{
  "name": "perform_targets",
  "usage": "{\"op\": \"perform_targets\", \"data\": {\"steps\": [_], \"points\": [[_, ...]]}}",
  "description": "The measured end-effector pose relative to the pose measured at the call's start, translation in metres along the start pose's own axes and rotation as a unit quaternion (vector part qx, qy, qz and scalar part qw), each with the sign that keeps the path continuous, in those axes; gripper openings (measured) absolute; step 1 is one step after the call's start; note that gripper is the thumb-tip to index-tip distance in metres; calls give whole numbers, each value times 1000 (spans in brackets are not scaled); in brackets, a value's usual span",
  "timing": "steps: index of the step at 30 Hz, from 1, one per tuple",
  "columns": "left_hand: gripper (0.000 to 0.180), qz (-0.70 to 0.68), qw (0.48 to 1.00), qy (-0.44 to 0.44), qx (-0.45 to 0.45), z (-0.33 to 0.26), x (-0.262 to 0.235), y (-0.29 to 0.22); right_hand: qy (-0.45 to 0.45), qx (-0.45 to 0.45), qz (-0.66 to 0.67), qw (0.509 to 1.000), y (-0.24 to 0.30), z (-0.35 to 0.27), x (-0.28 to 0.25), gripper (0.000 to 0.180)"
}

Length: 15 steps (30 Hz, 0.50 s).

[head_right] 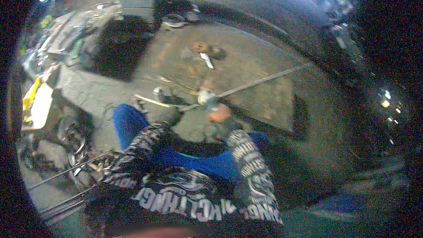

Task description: The person sits on the floor and uses an angle grinder to smooth a long metal rod, holding it with the left hand and moving the grinder along its length. The person repeatedly repositions the rod and continues grinding different sections.

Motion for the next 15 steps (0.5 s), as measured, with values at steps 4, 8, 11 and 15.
{"op": "perform_targets", "data": {"steps": [4, 8, 11, 15], "points": [[40, 85, 995, 45, -28, -17, -12, -16, -78, 5, -2, 997, -28, 12, -4, 52], [42, 85, 996, 6, -33, -29, -31, -31, -43, 71, -16, 996, -84, 54, -35, 65], [42, 97, 994, 12, -47, -22, -38, -36, -72, 119, 39, 990, -132, 98, -56, 83], [41, 80, 995, 13, -60, -13, -36, -36, 61, -97, -144, 983, -185, 156, -76, 49]]}}
Point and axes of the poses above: each hand's wrist, its own z-axis towards the middle knuckle, its own x-axis out of the palm, y = z × x, the point moved 4 cm from there along z, towards the middle knuckle, and after that the axes turned 15 degrees about -y, right-handed, at the moved point
